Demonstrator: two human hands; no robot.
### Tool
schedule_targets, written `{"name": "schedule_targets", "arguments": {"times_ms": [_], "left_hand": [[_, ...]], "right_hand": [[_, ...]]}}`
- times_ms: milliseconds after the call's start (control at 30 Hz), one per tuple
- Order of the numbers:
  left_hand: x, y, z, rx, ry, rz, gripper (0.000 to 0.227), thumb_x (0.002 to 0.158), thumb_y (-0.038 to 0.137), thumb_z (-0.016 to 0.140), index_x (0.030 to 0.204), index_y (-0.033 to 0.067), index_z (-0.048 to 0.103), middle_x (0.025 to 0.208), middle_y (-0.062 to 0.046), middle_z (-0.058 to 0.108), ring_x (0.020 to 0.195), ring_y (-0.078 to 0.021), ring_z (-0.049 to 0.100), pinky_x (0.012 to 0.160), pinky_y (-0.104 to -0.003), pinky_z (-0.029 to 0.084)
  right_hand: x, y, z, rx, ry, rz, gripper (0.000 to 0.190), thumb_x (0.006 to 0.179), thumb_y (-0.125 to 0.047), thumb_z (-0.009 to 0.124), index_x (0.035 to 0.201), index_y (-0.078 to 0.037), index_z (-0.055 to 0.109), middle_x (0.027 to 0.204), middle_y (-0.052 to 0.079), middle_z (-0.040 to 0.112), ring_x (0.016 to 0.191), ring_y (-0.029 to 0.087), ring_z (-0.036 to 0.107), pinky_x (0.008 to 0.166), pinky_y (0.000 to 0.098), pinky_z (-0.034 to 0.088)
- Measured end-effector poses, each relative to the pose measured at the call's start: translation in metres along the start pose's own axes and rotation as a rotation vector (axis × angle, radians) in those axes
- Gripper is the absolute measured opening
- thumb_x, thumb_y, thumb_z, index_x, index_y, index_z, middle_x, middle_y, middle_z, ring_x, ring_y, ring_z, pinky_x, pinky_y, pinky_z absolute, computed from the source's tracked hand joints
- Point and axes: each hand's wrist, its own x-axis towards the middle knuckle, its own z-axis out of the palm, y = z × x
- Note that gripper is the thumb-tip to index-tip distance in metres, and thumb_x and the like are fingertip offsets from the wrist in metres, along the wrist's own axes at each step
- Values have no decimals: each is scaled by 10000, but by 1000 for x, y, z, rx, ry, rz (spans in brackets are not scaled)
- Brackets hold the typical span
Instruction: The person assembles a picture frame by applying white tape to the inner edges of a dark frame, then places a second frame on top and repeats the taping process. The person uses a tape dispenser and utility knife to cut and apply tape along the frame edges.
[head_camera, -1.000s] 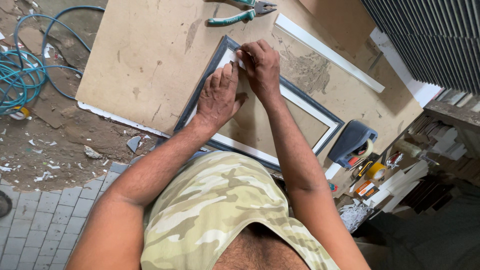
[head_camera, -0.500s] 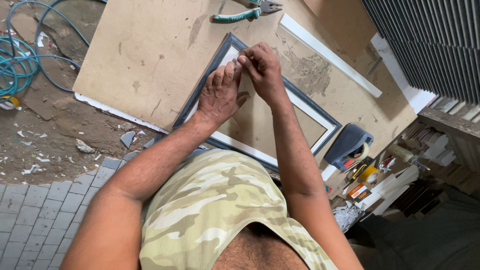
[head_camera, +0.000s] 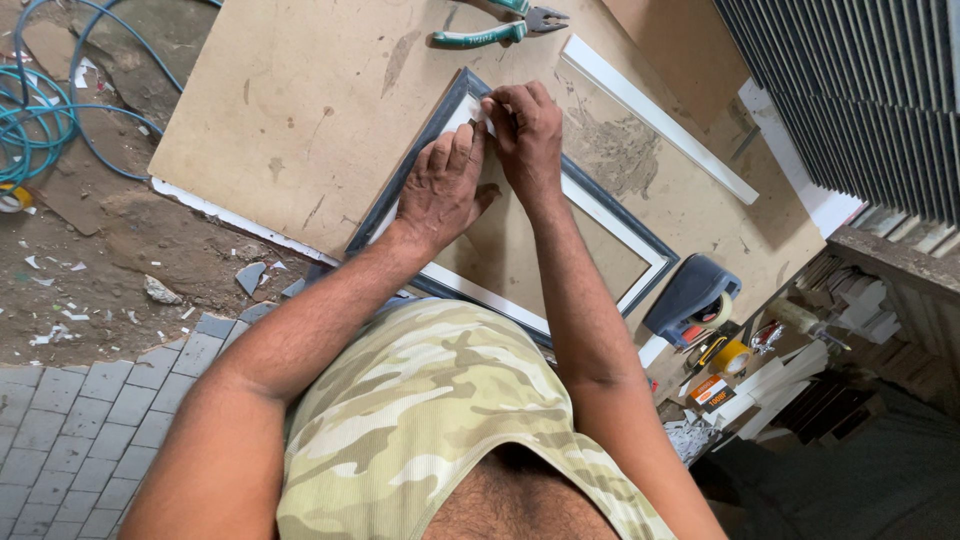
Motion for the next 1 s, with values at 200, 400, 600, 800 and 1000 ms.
{"name": "schedule_targets", "arguments": {"times_ms": [200, 400, 600, 800, 1000], "left_hand": [[-1, -1, 7, 6, -10, 6, 946, 946, 541, 735, 1555, -70, 345, 1408, -149, 341, 1248, -269, 377, 1059, -372, 378], [-1, -1, 7, 91, -24, 14, 887, 970, 478, 725, 1564, -57, 342, 1442, -138, 331, 1277, -252, 374, 1089, -361, 370], [-1, 0, 1, 23, -9, 11, 931, 961, 567, 691, 1557, -59, 344, 1440, -161, 347, 1304, -282, 369, 1090, -394, 360], [0, 1, 7, 104, 18, -4, 750, 1021, 432, 597, 1564, -28, 358, 1448, -134, 366, 1317, -257, 374, 1112, -374, 358], [-1, 3, 10, 89, 6, -21, 698, 1043, 365, 538, 1577, -44, 353, 1439, -141, 365, 1301, -253, 374, 1099, -374, 365]], "right_hand": [[-1, -3, 4, -16, 35, -12, 168, 896, -132, 851, 932, -58, 704, 886, 74, 656, 741, 186, 716, 630, 324, 602], [-1, -7, 3, -177, 70, 7, 348, 820, -214, 909, 1025, -73, 665, 941, 67, 646, 793, 195, 686, 689, 365, 581], [-14, -5, 5, -302, 160, 94, 650, 845, -356, 884, 1352, -78, 586, 1123, 68, 605, 1058, 222, 611, 907, 436, 437], [-62, -5, 10, -350, 123, -3, 458, 1036, -572, 559, 1362, -278, 691, 1574, 132, 376, 1437, 291, 392, 1217, 488, 217], [-66, 6, 14, -508, 11, -5, 697, 1040, -757, 233, 1476, -394, 637, 1719, 184, 105, 1571, 325, 177, 1274, 547, 0]]}}
